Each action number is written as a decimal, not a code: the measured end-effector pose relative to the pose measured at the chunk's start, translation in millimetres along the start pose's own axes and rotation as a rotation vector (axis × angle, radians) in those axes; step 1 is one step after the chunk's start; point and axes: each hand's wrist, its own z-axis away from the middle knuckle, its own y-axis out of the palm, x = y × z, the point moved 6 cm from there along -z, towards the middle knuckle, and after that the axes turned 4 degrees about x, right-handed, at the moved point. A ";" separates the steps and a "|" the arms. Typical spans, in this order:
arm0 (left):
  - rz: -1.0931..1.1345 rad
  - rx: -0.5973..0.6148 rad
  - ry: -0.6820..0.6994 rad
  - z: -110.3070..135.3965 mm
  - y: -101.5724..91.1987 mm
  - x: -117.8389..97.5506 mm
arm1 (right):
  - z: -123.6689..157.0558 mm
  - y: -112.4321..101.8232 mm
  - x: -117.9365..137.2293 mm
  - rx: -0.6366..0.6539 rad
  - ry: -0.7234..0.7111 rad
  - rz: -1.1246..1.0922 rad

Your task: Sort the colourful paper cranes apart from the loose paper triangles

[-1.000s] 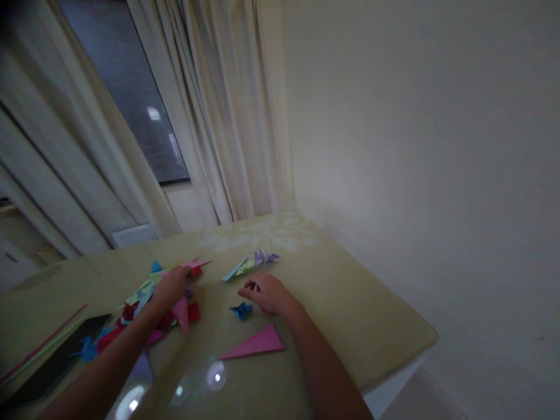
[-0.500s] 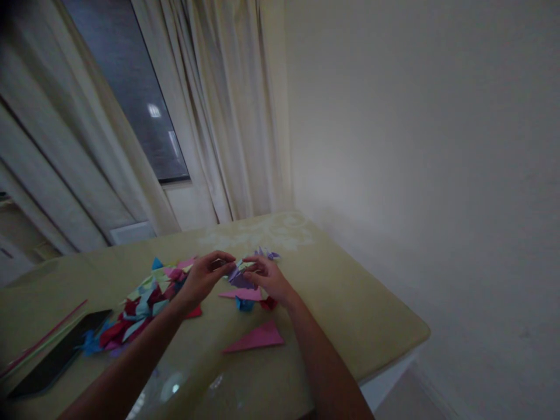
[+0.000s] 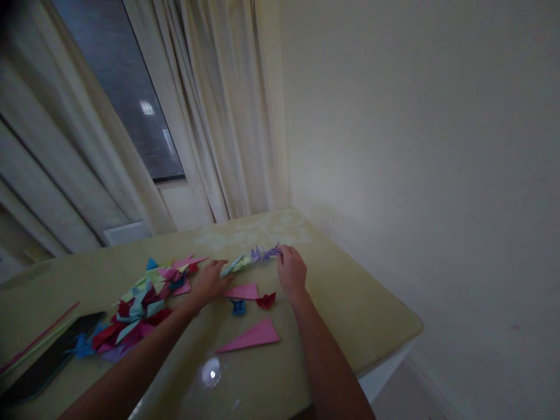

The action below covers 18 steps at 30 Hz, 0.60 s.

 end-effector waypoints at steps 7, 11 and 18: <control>0.006 -0.037 -0.146 -3.7 -4.6 24.6 | 0.7 4.1 -29.7 0.034 0.044 0.171; 0.146 -0.094 -0.137 19.5 -32.0 30.5 | -1.5 2.2 -14.2 -0.017 -0.017 -0.131; 0.616 -0.098 0.069 101.5 -62.8 -27.2 | 24.6 17.9 68.2 0.319 -0.072 -0.803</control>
